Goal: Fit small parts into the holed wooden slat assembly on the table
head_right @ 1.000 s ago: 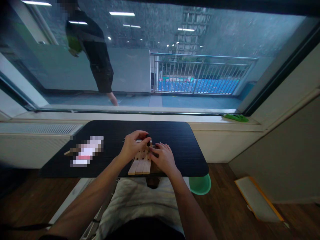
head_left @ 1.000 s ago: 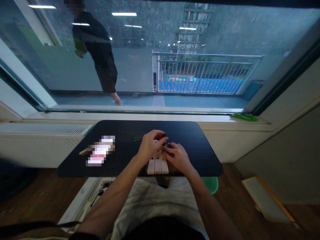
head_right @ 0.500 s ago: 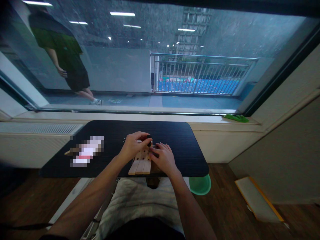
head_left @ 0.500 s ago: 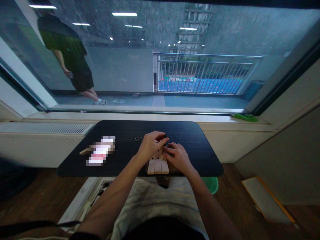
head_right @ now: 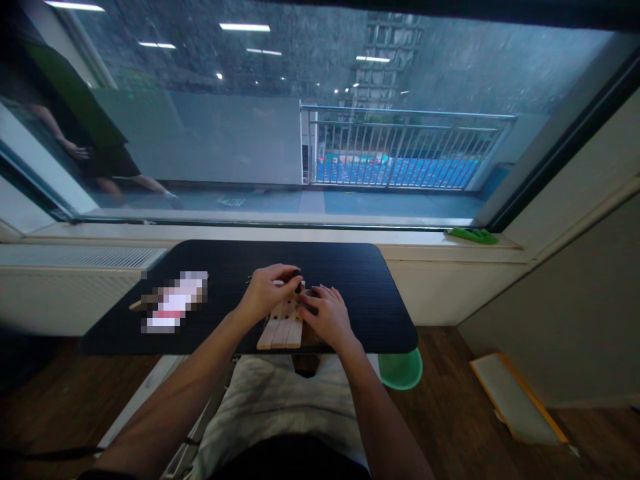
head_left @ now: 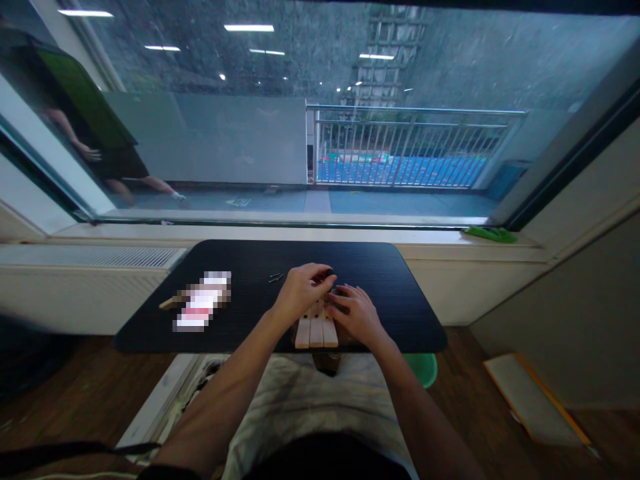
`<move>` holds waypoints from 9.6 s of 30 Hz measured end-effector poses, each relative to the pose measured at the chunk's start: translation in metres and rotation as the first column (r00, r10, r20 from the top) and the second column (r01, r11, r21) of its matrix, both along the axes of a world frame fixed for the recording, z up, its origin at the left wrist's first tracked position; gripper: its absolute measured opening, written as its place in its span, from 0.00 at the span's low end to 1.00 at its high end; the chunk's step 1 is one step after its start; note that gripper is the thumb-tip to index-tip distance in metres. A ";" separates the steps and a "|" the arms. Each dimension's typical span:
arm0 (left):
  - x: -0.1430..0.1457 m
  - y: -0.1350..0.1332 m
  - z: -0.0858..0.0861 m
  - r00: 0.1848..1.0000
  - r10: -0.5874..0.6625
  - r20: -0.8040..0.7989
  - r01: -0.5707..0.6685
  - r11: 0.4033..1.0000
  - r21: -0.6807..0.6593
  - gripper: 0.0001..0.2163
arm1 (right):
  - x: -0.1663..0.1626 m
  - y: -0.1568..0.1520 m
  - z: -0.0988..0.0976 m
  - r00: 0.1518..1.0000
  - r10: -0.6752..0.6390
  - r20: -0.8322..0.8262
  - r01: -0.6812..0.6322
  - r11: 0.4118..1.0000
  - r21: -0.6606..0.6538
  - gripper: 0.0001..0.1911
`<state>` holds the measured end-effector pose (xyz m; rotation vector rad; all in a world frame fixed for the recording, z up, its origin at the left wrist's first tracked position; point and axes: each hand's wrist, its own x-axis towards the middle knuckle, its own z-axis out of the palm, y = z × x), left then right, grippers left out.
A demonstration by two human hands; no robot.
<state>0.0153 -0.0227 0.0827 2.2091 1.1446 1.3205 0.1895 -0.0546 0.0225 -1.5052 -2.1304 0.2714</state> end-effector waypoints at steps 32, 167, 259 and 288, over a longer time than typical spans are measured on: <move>-0.002 -0.002 0.002 0.997 -0.065 -0.031 0.065 0.998 -0.014 0.10 | 0.000 0.000 -0.002 1.000 -0.013 -0.015 0.013 1.000 0.028 0.14; -0.004 -0.016 0.010 0.997 -0.066 0.028 0.070 0.978 -0.195 0.14 | 0.003 -0.017 0.009 1.000 0.029 0.001 -0.029 0.999 -0.033 0.19; -0.011 -0.009 0.029 0.841 -0.351 0.412 0.529 0.696 -0.486 0.13 | 0.013 -0.035 0.017 0.978 0.033 -0.208 -0.047 0.997 -0.064 0.21; -0.008 -0.029 0.041 0.980 -0.198 -0.009 0.192 0.959 -0.209 0.09 | 0.009 -0.038 0.020 0.983 0.020 -0.185 -0.030 0.998 -0.049 0.18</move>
